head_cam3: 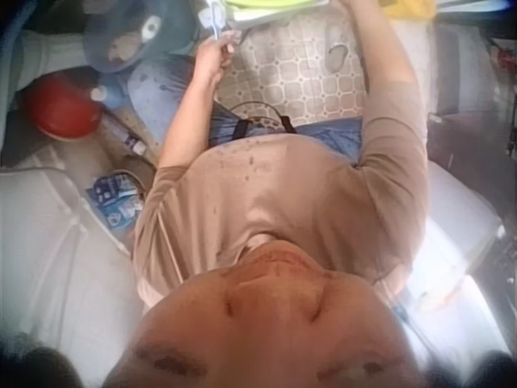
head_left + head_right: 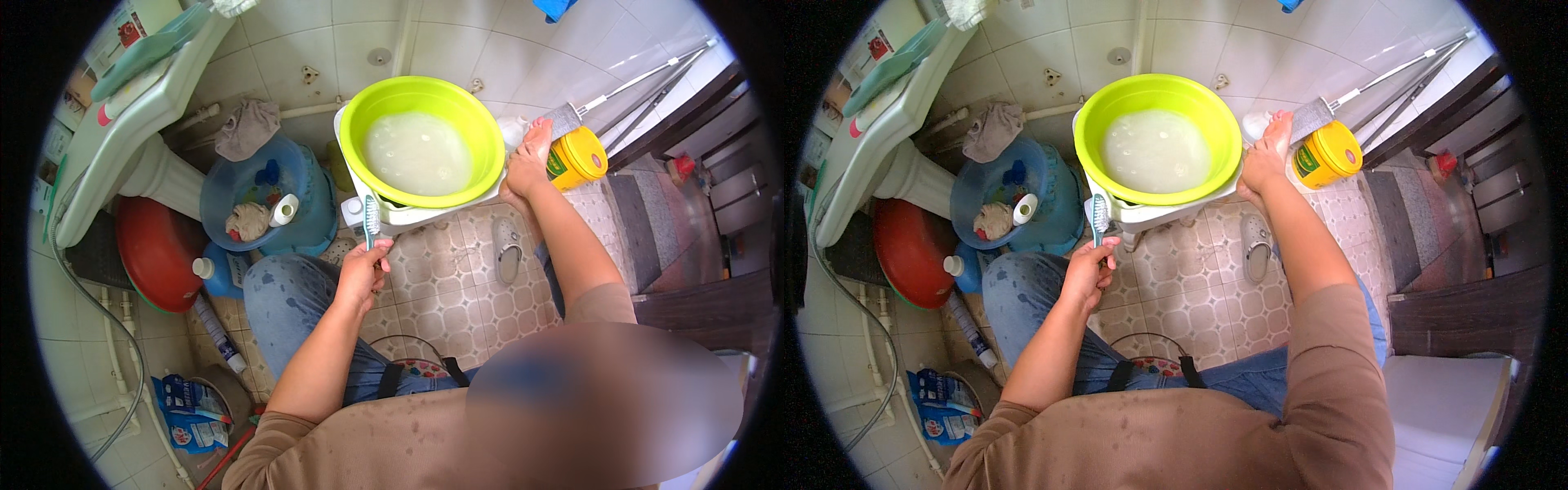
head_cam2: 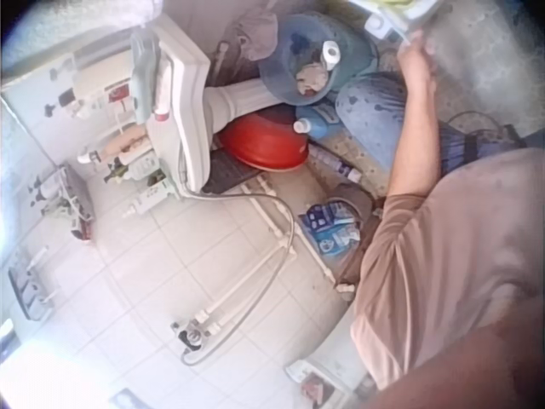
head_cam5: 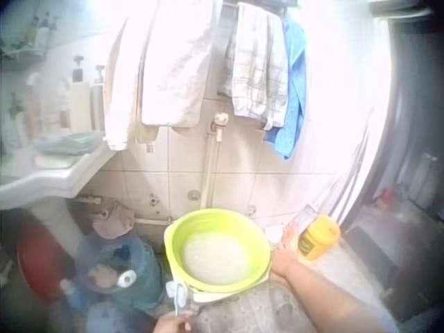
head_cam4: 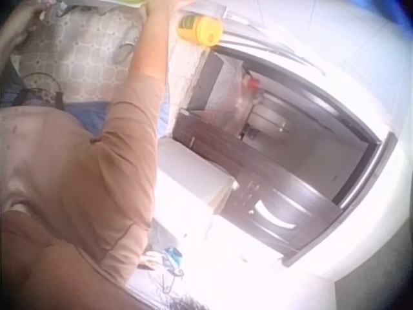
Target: The person scrubs a white clog-style shoe with a toothbrush in a green basin filled with soapy water. They clean the sole, upper, and interior of the shoe, occasionally dipping the brush into the water.
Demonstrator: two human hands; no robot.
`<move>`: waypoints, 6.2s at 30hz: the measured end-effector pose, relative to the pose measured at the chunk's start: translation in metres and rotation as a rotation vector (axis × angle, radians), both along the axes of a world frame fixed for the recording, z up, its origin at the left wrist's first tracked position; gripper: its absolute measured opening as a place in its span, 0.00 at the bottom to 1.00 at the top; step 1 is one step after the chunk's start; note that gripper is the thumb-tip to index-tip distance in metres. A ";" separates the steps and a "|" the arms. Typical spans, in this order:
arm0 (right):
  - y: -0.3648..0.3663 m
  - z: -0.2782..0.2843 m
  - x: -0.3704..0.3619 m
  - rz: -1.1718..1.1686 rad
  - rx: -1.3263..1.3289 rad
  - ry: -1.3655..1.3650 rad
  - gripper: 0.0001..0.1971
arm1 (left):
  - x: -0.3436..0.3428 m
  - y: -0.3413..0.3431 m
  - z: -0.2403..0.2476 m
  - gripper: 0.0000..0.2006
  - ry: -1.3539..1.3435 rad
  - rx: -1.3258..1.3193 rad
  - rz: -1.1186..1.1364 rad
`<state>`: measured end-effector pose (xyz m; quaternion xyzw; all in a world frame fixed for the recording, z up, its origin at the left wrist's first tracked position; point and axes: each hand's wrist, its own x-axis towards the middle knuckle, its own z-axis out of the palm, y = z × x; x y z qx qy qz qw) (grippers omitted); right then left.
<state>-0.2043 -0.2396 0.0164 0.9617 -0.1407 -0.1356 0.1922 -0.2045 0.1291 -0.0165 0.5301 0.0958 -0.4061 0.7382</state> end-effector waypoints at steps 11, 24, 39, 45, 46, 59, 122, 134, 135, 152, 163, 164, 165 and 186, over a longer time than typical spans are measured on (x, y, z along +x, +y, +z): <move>-0.019 -0.026 -0.022 0.155 0.403 -0.264 0.11 | 0.000 -0.002 -0.001 0.08 -0.014 0.014 -0.011; -0.015 0.012 0.009 -0.240 1.155 -0.225 0.06 | -0.002 -0.002 0.000 0.08 -0.003 0.012 -0.017; 0.043 -0.074 0.116 -0.163 0.756 0.055 0.11 | 0.003 0.002 0.009 0.09 0.030 -0.019 -0.015; 0.043 0.003 0.060 0.074 0.484 -0.773 0.11 | 0.000 -0.001 0.012 0.09 0.027 -0.023 -0.010; 0.040 0.015 0.046 0.079 0.426 -0.851 0.10 | 0.000 -0.001 0.011 0.09 0.026 -0.025 -0.017; -0.063 0.015 0.037 0.015 -0.354 -0.025 0.19 | 0.000 -0.003 0.007 0.08 0.019 0.029 -0.012; 0.165 -0.025 -0.139 0.086 0.941 -0.278 0.12 | 0.002 0.010 -0.031 0.08 -0.103 0.051 0.005; 0.181 -0.067 -0.155 0.031 1.031 -0.174 0.11 | -0.001 0.001 -0.031 0.08 -0.109 0.068 0.056; 0.181 -0.071 -0.157 0.021 1.044 -0.170 0.11 | -0.003 0.001 -0.030 0.08 -0.107 0.069 0.052; 0.188 -0.097 -0.165 -0.057 1.082 -0.171 0.12 | -0.006 -0.013 -0.034 0.08 -0.132 0.093 0.112; 0.218 -0.156 -0.167 0.013 0.985 0.007 0.10 | -0.017 -0.002 -0.043 0.07 -0.153 0.196 0.156; 0.216 -0.160 -0.166 0.007 0.999 0.026 0.10 | -0.018 0.000 -0.042 0.08 -0.150 0.217 0.153; 0.214 -0.163 -0.165 -0.002 0.979 0.063 0.11 | -0.018 0.001 -0.042 0.07 -0.134 0.210 0.176; 0.188 -0.270 -0.172 -1.200 1.628 -0.343 0.17 | -0.093 -0.018 0.073 0.10 0.041 -0.166 0.186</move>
